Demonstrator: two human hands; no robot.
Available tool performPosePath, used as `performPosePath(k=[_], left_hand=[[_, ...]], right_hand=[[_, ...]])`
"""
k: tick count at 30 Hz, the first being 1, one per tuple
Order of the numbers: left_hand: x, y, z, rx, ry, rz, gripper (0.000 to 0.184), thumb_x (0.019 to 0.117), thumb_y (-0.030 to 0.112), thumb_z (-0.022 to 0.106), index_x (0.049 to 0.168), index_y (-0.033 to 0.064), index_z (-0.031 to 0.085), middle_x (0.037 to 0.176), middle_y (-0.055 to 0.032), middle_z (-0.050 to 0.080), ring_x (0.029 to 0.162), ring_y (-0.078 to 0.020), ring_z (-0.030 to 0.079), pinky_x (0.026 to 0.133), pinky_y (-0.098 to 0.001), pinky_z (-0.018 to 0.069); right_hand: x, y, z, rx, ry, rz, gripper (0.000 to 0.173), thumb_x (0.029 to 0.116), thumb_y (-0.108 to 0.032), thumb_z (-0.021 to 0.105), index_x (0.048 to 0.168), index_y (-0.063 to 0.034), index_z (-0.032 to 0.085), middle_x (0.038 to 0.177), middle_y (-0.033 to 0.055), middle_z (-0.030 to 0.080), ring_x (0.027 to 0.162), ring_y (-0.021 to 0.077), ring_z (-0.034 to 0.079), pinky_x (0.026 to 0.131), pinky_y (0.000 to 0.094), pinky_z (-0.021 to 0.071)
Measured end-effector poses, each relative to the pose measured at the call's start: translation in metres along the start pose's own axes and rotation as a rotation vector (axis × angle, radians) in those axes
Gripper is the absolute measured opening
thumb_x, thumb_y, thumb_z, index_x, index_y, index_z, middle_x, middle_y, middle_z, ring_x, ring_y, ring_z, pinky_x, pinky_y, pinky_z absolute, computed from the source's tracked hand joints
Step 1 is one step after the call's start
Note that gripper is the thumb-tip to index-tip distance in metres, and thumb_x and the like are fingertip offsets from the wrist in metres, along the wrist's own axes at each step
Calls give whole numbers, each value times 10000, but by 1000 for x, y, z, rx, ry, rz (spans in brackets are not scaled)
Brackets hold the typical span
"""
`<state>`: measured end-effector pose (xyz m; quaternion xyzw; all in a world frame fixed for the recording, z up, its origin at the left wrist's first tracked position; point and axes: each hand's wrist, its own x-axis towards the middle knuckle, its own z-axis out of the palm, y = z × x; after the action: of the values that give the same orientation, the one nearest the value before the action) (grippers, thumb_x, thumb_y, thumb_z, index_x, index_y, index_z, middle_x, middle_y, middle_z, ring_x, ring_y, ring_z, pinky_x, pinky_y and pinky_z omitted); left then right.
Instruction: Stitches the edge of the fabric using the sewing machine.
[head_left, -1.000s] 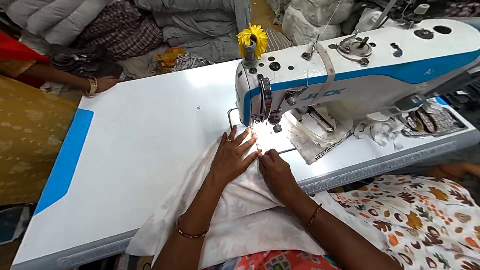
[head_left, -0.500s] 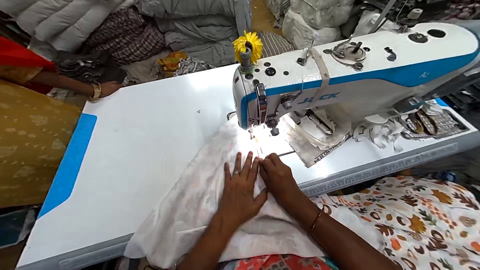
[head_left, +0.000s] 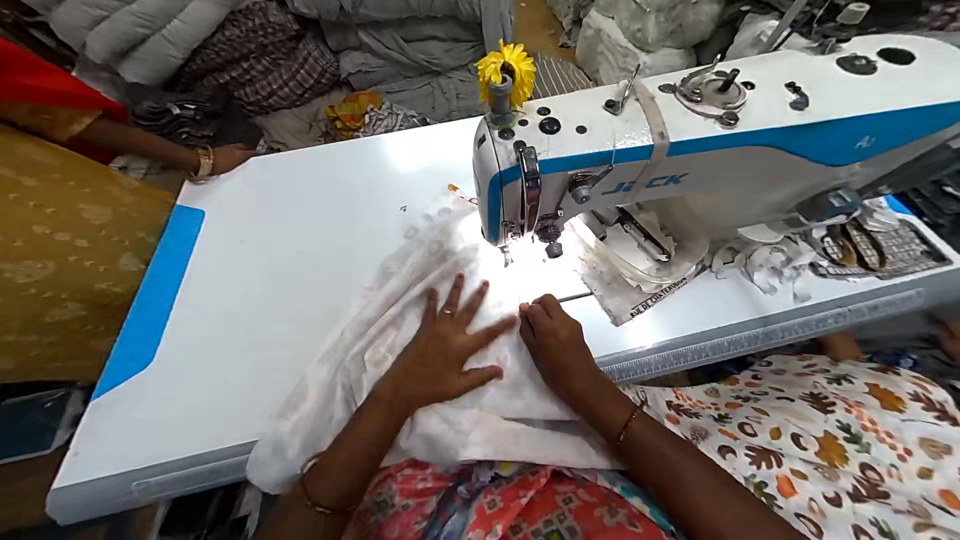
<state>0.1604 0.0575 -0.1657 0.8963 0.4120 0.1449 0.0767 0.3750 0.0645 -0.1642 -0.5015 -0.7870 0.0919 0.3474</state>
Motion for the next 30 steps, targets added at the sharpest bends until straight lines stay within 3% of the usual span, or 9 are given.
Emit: performPosePath(k=[4,7,9,13,17,20,22,27,30], left_hand=[[-2,41,-27,-209,-147,357,270,751,-15,736,1005,76,730,1361,-183,645,1316,-401,585,1025,-624,501],[-7,67,-27,-126,-149,217,182,834,204,639,748,47,669,1346,-184,655,1304,-389,597,942,-601,542],[-8,76,-16,-64,-55,82,325,928,263,601,714,32,681,1310,-180,679,1250,-374,639,921,-579,558],[-8,94,-3,84,104,-122,124,768,106,685,706,0,698,1210,-192,725,1143,-356,705,803,-521,603],[-10,93,-8,0,75,-99,364,755,-54,716,1096,71,743,1256,-239,683,1213,-436,652,968,-634,526],[-13,85,0,-16,70,193,112,912,-21,618,911,53,702,1269,-204,686,1234,-361,654,1008,-477,556],[-14,84,-1,-25,69,200,108,873,17,627,774,14,668,1279,-219,685,1223,-355,664,968,-435,577],[-9,85,-2,7,117,28,318,935,244,564,722,49,697,1230,-168,721,1180,-338,690,886,-498,594],[-12,92,6,-20,173,-159,252,911,227,615,755,56,714,1293,-159,697,1247,-367,650,974,-715,469]], right_hand=[[0,-2,1,-15,-11,26,101,874,2,701,937,72,738,901,193,678,719,274,708,628,357,611],[-1,-2,3,-8,9,41,95,893,-7,688,928,67,736,904,188,675,714,269,705,624,352,610],[-1,-1,3,-21,21,36,93,886,-8,689,916,67,735,900,187,673,706,262,704,615,342,607],[-1,-2,2,-35,19,35,98,882,-8,696,932,66,735,900,182,668,687,257,695,599,336,600],[0,-3,1,-31,-1,39,100,887,-17,695,939,58,735,900,182,674,713,262,703,620,345,604],[0,-1,3,-22,15,28,116,874,-26,693,935,61,740,893,182,674,699,265,701,608,351,606],[0,-1,3,-18,13,38,118,879,-25,694,937,67,739,901,185,671,697,264,699,606,352,604],[-1,-2,4,-37,17,36,109,872,-20,697,926,65,738,898,189,676,697,267,703,607,350,604],[-1,-2,4,-48,22,18,118,862,-25,709,932,64,742,891,185,676,703,264,706,613,341,606]])
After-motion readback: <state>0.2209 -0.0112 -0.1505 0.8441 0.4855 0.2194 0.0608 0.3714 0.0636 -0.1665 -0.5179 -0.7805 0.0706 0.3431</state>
